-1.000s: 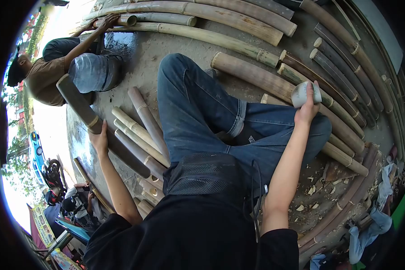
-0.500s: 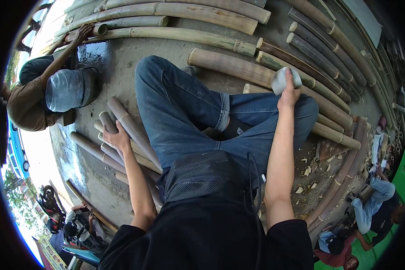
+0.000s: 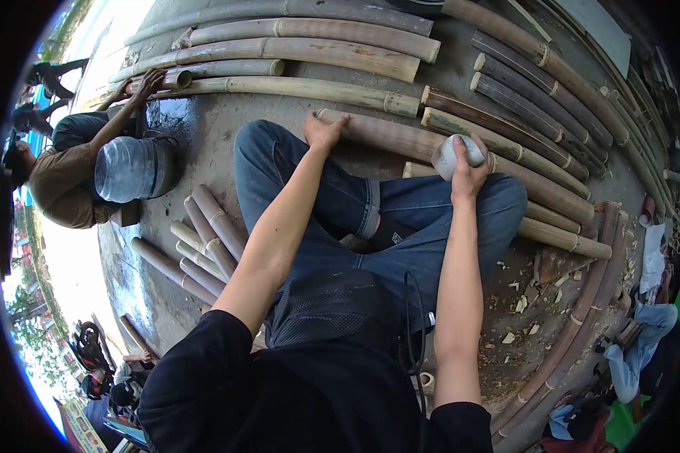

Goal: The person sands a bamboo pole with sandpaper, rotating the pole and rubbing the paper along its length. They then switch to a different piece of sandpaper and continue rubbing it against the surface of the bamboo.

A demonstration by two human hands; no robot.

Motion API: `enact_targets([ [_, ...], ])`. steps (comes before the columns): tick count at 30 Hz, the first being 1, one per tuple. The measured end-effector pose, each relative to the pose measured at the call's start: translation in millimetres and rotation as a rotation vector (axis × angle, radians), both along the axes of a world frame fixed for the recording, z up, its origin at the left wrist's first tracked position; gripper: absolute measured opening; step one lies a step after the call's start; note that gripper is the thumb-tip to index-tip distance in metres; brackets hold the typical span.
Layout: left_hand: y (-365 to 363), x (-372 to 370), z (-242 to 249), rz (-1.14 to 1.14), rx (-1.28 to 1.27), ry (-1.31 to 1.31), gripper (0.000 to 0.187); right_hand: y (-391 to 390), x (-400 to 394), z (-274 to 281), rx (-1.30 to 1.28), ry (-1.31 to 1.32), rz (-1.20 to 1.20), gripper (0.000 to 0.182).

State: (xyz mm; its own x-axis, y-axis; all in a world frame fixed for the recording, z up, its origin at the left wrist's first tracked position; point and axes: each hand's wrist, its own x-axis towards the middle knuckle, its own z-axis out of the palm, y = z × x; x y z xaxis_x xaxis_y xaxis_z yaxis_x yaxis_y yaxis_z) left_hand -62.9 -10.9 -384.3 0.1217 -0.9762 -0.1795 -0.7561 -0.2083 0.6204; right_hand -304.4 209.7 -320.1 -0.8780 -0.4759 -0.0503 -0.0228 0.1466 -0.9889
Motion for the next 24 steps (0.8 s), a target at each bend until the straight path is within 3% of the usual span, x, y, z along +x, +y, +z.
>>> enact_targets([
  [1,-6.1,4.4,5.6,0.002,0.138,0.069,0.085,-1.3,1.4,4.5,0.028,0.045,0.001,0.067],
  [2,-8.9,5.6,10.0,-0.011,0.120,0.066,0.085,-4.0,4.9,7.7,-0.046,-0.029,-0.013,0.068],
  [4,-5.0,16.5,17.6,0.048,0.101,0.271,0.064,-5.8,5.2,3.8,-0.067,-0.077,-0.015,0.067],
  [8,-12.9,23.6,58.5,0.056,-0.021,0.432,0.049,-8.5,4.0,8.9,-0.017,-0.125,0.047,0.065],
  [11,-28.3,25.8,72.7,-0.002,-0.126,0.597,0.053,-7.9,8.7,23.6,-0.018,-0.051,0.038,0.065],
  [13,-34.7,17.1,113.0,-0.055,-0.190,0.809,0.056,-6.9,15.6,38.2,-0.022,0.008,-0.001,0.066],
  [15,-40.9,5.7,161.5,-0.239,-0.348,0.861,0.053,-7.6,21.3,62.2,-0.197,-0.162,-0.229,0.064],
  [17,-32.4,-7.5,222.6,-0.306,-0.351,0.951,0.052,10.9,9.0,80.7,-0.447,-0.905,-0.277,0.077],
  [19,-18.6,-16.7,268.1,-0.352,-0.388,0.984,0.053,17.5,16.4,102.6,-0.552,-1.283,-0.172,0.084],
  [20,-11.6,-18.5,285.9,-0.409,-0.413,1.017,0.054,14.3,16.0,101.7,-0.561,-1.286,-0.165,0.084],
  [22,4.3,-16.8,311.0,-0.439,-0.448,1.075,0.055,10.6,12.3,93.9,-0.917,-1.326,-0.168,0.082],
  [23,12.5,-15.8,320.1,-0.467,-0.471,1.135,0.057,14.2,4.6,84.6,-0.921,-1.328,-0.167,0.082],
  [24,18.2,-11.1,327.6,-0.487,-0.476,1.120,0.059,23.2,-9.7,71.2,-1.199,-1.263,-0.242,0.081],
])
